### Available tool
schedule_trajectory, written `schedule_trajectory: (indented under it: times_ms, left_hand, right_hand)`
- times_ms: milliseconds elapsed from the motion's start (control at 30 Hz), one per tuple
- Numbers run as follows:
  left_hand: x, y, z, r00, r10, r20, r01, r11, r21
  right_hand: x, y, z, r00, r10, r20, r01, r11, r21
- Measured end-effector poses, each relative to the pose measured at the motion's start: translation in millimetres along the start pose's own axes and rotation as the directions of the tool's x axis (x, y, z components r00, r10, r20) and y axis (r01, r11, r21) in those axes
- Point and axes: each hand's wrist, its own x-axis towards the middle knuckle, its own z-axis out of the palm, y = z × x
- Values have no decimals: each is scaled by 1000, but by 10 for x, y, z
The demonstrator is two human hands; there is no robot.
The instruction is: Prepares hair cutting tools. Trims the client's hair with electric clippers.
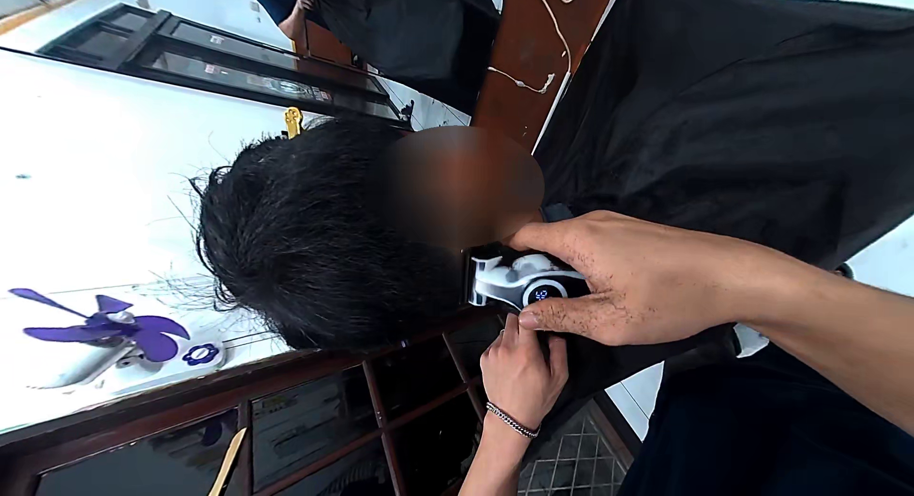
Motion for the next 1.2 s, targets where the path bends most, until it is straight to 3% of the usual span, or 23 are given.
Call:
schedule_trajectory:
  times_ms: [233, 300, 367, 400, 500, 567, 700, 767, 800, 867, 933, 1000, 1100, 1200]
  left_hand:
    - [-1, 1, -23, 1000, 23, -13, -23, 998, -52]
    - [-65, -48, -100, 992, 82, -98, -105, 959, -264]
    - [-163, -93, -282, 963, 118, -242, -226, 844, -487]
    - [-194, -125, -434, 939, 143, -311, -294, 803, -518]
    - [-144, -268, -851, 784, 254, -566, -522, 763, -381]
    - [33, -272, -892, 698, 274, -662, -612, 708, -353]
    - [390, -274, -349, 657, 383, -649, -666, 698, -262]
    - [351, -299, -180, 706, 383, -596, -600, 771, -216]
    - [330, -308, -144, 746, 379, -548, -546, 819, -177]
    - [284, -330, -135, 838, 362, -408, -438, 893, -106]
    - [260, -338, -146, 901, 334, -276, -352, 936, -16]
    - [253, -306, -132, 926, 298, -232, -297, 954, 40]
    - [240, -241, -116, 952, 246, -181, -236, 969, 74]
    - [208, -204, -141, 969, 203, -140, -193, 978, 82]
  right_hand:
    - [-37, 7, -26, 999, -36, 2, 36, 999, -12]
    - [-146, 39, -111, 999, -34, 23, 33, 998, 44]
    - [-291, 145, -191, 983, -133, -128, 156, 971, 183]
    - [-355, 170, -218, 951, -192, -241, 251, 936, 247]
    - [-524, 124, -207, 871, -219, -440, 391, 851, 350]
    - [-611, 72, -76, 835, -199, -513, 441, 799, 408]
    - [-712, 7, 347, 719, -96, -689, 548, 688, 476]
    - [-695, -34, 589, 643, 53, -764, 596, 592, 542]
    - [-686, -58, 635, 640, 97, -763, 570, 606, 555]
    - [-670, -59, 654, 730, 100, -677, 412, 725, 552]
    - [-579, -42, 631, 851, 34, -523, 221, 882, 417]
    - [-449, -74, 579, 916, 26, -399, 65, 975, 212]
    - [-287, -142, 455, 954, 151, -259, -150, 988, 24]
    - [-191, -174, 333, 964, 216, -159, -226, 973, -53]
